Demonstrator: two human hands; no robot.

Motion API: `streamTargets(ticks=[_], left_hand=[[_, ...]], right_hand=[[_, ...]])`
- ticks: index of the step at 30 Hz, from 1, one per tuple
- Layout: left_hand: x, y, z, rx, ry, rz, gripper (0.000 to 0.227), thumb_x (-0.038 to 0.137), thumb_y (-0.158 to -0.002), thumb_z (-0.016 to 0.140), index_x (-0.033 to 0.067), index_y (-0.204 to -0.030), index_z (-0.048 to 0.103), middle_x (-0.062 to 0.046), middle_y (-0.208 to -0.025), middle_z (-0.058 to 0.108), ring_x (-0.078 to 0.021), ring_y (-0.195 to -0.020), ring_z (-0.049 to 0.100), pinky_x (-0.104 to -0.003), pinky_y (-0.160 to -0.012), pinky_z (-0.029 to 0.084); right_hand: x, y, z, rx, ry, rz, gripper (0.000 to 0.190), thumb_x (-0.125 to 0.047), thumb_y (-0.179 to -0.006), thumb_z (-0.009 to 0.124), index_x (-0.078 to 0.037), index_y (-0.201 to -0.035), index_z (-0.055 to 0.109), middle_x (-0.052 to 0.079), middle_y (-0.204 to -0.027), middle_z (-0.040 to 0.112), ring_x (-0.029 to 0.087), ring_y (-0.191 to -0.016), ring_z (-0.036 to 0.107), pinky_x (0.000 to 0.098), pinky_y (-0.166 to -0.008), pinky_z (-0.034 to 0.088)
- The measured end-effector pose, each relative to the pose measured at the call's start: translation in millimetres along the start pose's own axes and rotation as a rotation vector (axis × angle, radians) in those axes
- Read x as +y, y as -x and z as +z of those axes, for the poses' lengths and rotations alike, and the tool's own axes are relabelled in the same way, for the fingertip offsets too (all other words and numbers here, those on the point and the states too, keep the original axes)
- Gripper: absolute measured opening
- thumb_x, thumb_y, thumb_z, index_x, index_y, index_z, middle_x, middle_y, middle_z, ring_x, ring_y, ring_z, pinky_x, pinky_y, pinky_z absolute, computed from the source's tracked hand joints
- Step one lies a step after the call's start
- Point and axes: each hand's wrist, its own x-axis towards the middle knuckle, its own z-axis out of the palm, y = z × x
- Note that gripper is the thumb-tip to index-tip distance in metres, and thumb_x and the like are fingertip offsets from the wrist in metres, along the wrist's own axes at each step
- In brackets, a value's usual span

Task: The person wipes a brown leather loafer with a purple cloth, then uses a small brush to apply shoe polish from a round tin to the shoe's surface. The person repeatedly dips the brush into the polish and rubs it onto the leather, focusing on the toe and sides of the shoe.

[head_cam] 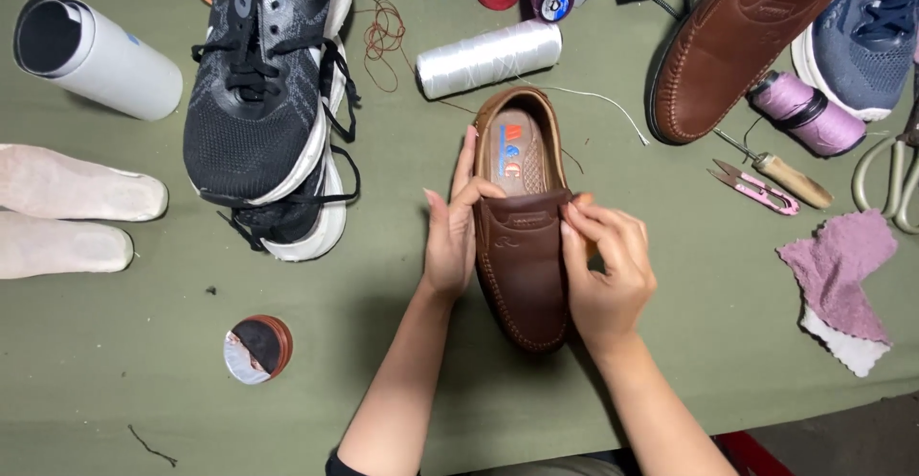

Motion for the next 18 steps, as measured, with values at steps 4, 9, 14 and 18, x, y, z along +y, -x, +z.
streamTargets(ticks=[4,9,14,18], left_hand=[[5.5,0.5,11.0,-0.020,0.019,-0.010,0.080,0.064,-0.107,0.015,0.0004,-0.105,0.064,-0.004,-0.176,-0.001,-0.0200,-0.146,0.041,-0.031,-0.112,0.042],[11.3,1.3,12.2,-0.009,0.015,-0.008,0.081,0.064,-0.106,0.013,0.0020,-0.102,0.064,-0.007,-0.176,0.000,-0.0209,-0.147,0.039,-0.032,-0.114,0.041],[14.8,-1.4,12.9,-0.021,0.021,-0.024,0.080,0.065,-0.105,0.016,0.0006,-0.106,0.063,-0.003,-0.176,0.000,-0.0176,-0.143,0.043,-0.032,-0.112,0.042],[16.8,-1.9,14.3,-0.017,-0.014,-0.036,0.083,0.067,-0.104,0.013,0.0006,-0.107,0.063,-0.005,-0.176,-0.002,-0.0227,-0.153,0.030,-0.038,-0.122,0.032]], right_hand=[[4.5,-9.8,-8.9,-0.055,0.036,-0.012,0.012,0.002,-0.092,0.080,-0.002,-0.104,0.079,0.012,-0.102,0.072,0.033,-0.095,0.069,0.0423,-0.086,0.056],[2.2,-4.9,1.2,-0.008,0.079,-0.115,0.013,0.001,-0.092,0.080,-0.004,-0.103,0.080,0.009,-0.105,0.073,0.029,-0.096,0.068,0.0391,-0.089,0.056],[1.2,-15.5,-9.7,-0.082,0.082,-0.110,0.012,-0.001,-0.093,0.079,-0.005,-0.103,0.080,0.008,-0.103,0.074,0.030,-0.095,0.068,0.0412,-0.087,0.057],[3.2,0.9,3.8,-0.115,0.098,-0.256,0.011,-0.001,-0.089,0.079,-0.007,-0.099,0.079,0.009,-0.104,0.074,0.034,-0.091,0.067,0.0449,-0.086,0.056]])
